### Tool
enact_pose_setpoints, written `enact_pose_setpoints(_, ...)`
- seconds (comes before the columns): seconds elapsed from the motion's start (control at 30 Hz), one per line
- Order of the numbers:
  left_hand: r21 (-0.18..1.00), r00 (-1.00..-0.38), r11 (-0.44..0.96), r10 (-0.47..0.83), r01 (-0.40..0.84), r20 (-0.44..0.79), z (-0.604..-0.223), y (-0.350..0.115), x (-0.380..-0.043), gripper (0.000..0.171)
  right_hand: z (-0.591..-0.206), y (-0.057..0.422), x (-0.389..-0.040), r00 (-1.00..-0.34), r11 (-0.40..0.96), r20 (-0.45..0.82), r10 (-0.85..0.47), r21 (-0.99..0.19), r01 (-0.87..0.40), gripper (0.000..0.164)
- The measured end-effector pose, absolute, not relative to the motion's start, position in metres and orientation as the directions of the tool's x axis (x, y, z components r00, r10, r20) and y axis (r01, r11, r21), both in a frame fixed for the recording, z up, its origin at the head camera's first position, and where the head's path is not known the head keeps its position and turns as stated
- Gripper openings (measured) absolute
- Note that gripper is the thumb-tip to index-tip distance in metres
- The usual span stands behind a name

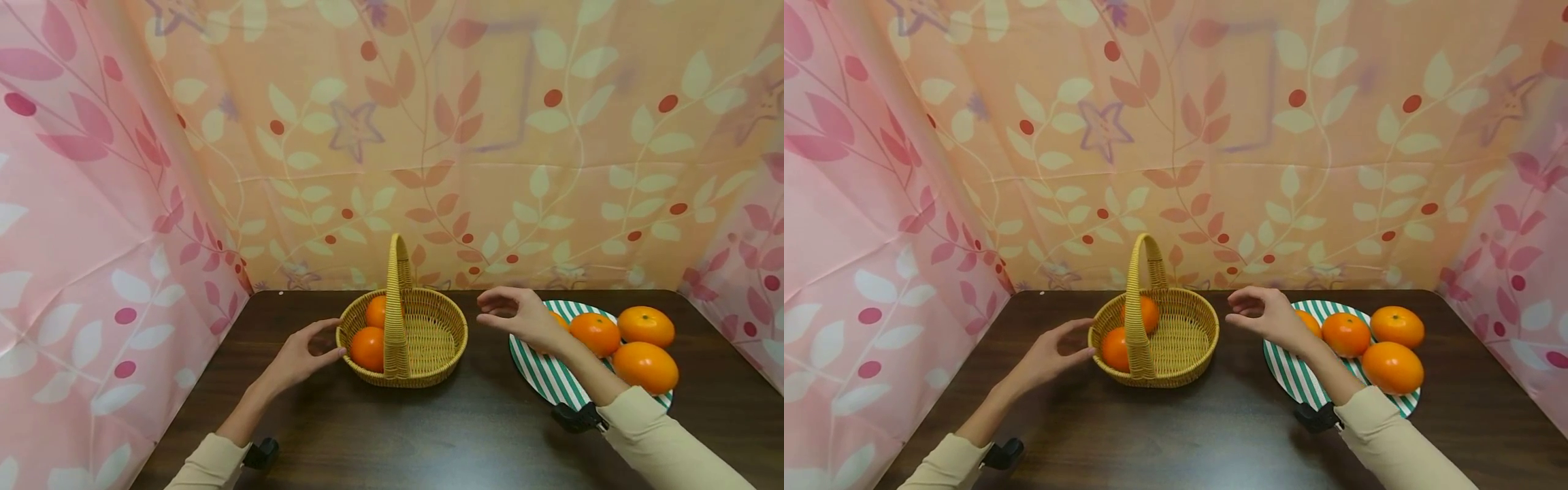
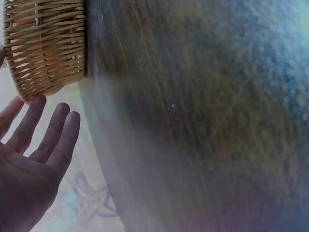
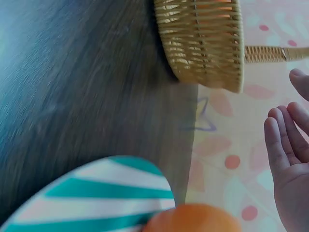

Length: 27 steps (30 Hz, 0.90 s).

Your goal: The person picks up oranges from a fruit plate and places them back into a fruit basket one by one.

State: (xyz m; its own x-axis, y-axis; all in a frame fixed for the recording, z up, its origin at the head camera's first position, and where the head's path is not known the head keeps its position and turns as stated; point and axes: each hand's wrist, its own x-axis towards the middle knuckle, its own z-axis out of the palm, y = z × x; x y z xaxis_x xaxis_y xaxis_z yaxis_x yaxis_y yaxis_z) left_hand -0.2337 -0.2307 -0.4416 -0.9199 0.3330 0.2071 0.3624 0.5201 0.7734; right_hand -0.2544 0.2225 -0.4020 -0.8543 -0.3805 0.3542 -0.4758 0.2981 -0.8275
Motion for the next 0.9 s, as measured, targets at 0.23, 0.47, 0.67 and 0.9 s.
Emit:
enact_pose_setpoints(0.23, 0.77, -0.926, 0.535, 0.325, 0.347, 0.192, -0.442, -0.232, -0.235, 0.064, -0.393, 0.247, -0.242, -0.838, 0.338, 0.388, -0.383, -0.785, -0.519, 0.026)
enact_pose_setpoints(0.47, 0.76, -0.924, 0.546, 0.331, 0.354, 0.192, -0.442, -0.231, -0.235, 0.063, -0.386, 0.279, -0.227, -0.868, 0.421, 0.363, -0.338, -0.767, -0.484, 0.025)
enact_pose_setpoints(0.67, 0.754, -0.923, 0.55, 0.329, 0.359, 0.2, -0.442, -0.23, -0.235, 0.062, -0.379, 0.308, -0.213, -0.88, 0.492, 0.353, -0.317, -0.733, -0.471, 0.027)
enact_pose_setpoints(0.9, 0.755, -0.928, 0.556, 0.32, 0.347, 0.19, -0.442, -0.23, -0.235, 0.061, -0.38, 0.338, -0.195, -0.883, 0.528, 0.362, -0.3, -0.707, -0.47, 0.03)
